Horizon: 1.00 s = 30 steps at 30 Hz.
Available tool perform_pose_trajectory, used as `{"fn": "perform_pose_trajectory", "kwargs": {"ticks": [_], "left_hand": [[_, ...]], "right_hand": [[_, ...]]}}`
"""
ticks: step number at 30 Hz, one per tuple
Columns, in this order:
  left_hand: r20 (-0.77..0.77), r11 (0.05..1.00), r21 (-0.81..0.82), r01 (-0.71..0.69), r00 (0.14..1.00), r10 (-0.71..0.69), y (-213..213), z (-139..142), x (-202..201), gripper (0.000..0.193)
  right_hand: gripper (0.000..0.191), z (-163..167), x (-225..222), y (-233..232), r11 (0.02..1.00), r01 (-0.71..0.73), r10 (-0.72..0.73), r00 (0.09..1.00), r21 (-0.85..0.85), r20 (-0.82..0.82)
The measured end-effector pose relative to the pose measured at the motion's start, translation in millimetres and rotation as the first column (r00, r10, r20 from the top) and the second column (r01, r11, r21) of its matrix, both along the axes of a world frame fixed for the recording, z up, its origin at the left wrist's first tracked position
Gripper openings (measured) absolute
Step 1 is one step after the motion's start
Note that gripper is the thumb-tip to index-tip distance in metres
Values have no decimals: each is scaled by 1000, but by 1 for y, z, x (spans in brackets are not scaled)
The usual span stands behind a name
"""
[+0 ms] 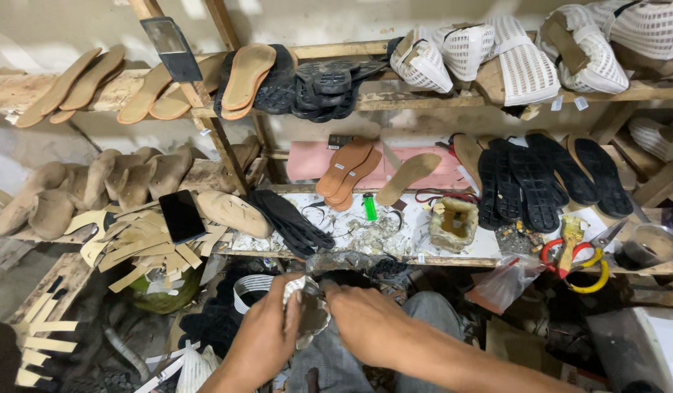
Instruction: The person sits at a cluttered workbench and fits a white woven shoe upper over a wooden last, pressing and tucking the upper's edges around the insole board. They use a hammer and pliers to secure the edges, working the shoe around its perimeter.
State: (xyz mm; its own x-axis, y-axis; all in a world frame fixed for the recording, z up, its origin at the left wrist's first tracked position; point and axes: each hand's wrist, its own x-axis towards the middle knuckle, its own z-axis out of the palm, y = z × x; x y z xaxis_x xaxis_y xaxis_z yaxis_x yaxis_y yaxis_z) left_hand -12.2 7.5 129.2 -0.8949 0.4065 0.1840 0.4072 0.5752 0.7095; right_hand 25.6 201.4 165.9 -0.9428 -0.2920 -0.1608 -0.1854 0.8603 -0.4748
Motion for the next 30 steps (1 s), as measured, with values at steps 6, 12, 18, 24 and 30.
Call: {"fn": "perform_pose_trajectory", "kwargs": {"ticks": [6, 12, 18, 24, 30], "left_hand": [[-30, 998, -36, 56, 998, -57, 4, -3, 7, 38], [311, 992, 125, -33, 950, -8, -7, -1, 3, 52], [767, 887, 337, -317, 639, -63, -14, 7, -24, 44], [645, 925, 256, -281, 762, 53, -18, 7, -13, 40], [139, 1000, -15, -2, 990, 4, -19, 0, 6, 42]], "right_hand": [[33, 28, -4, 0, 988, -84, 65, 988, 133, 140], [42, 10, 8, -4, 1000, 21, -22, 997, 22, 78], [28, -51, 18, -44, 979, 151, -102, 943, 134, -316], [27, -54, 16, -30, 998, 31, -16, 958, 47, -287], [22, -9, 3, -8, 980, -12, 41, 989, -199, 144]]}}
